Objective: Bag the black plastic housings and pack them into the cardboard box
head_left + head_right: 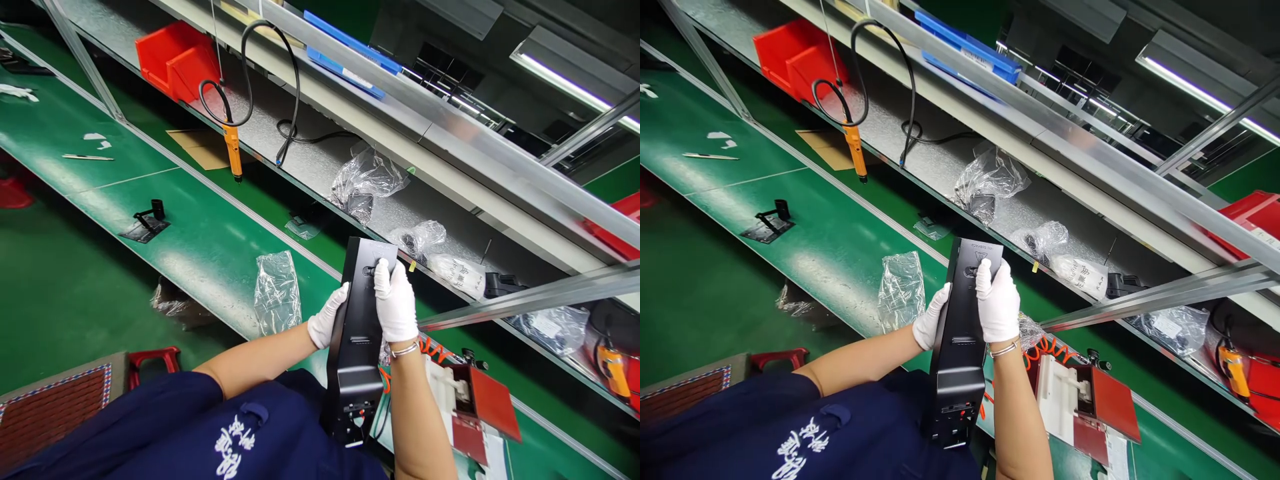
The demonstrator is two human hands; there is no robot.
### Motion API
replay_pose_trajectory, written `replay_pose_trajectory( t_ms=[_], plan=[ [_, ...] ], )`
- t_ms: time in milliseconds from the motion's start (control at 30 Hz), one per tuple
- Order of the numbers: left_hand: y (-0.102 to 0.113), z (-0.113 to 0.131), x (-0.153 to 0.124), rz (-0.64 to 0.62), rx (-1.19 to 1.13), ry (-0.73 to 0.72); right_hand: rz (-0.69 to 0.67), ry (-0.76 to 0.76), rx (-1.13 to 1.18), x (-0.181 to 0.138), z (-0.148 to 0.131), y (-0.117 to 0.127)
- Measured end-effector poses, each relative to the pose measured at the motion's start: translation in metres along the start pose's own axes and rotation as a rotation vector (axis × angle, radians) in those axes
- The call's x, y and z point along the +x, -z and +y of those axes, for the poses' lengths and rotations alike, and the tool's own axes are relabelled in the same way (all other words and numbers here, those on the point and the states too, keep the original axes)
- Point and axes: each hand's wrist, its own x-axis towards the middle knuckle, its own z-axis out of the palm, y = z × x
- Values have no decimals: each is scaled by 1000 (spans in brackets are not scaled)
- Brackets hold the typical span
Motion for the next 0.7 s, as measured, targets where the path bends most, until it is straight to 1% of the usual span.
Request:
replay_pose_trajectory(
  t_ms=[67, 100, 200, 233, 267, 333, 400, 467, 533, 567, 633, 700],
  plan=[
    [2, 3, 0, 8, -3, 7, -56, -30, 111, 0, 3, 2],
    [2, 4, 0, 0, -8, 15, -105, -28, 219, -1, 6, 5],
    [2, 11, -1, -70, -20, 54, -311, -22, 604, -7, 14, 11],
    [2, 12, -1, -99, -20, 70, -348, -38, 686, -10, 16, 12],
    [2, 13, -1, -125, -19, 80, -354, -53, 723, -12, 17, 13],
    [5, 13, 0, -153, -20, 74, -281, -60, 681, -14, 14, 12],
    [9, 11, 1, -150, -26, 52, -196, -22, 583, -13, 5, 12],
    [12, 10, 2, -141, -32, 26, -185, 21, 516, -12, -3, 14],
    [10, 10, 3, -173, -23, 29, -220, 14, 528, -14, -2, 21],
    [7, 12, 3, -207, -16, 38, -229, -10, 557, -18, 4, 25],
    [1, 19, 3, -282, 0, 53, -210, -94, 604, -36, 28, 35],
    [-2, 26, 6, -316, 14, 48, -228, -200, 596, -69, 60, 40]
  ],
)
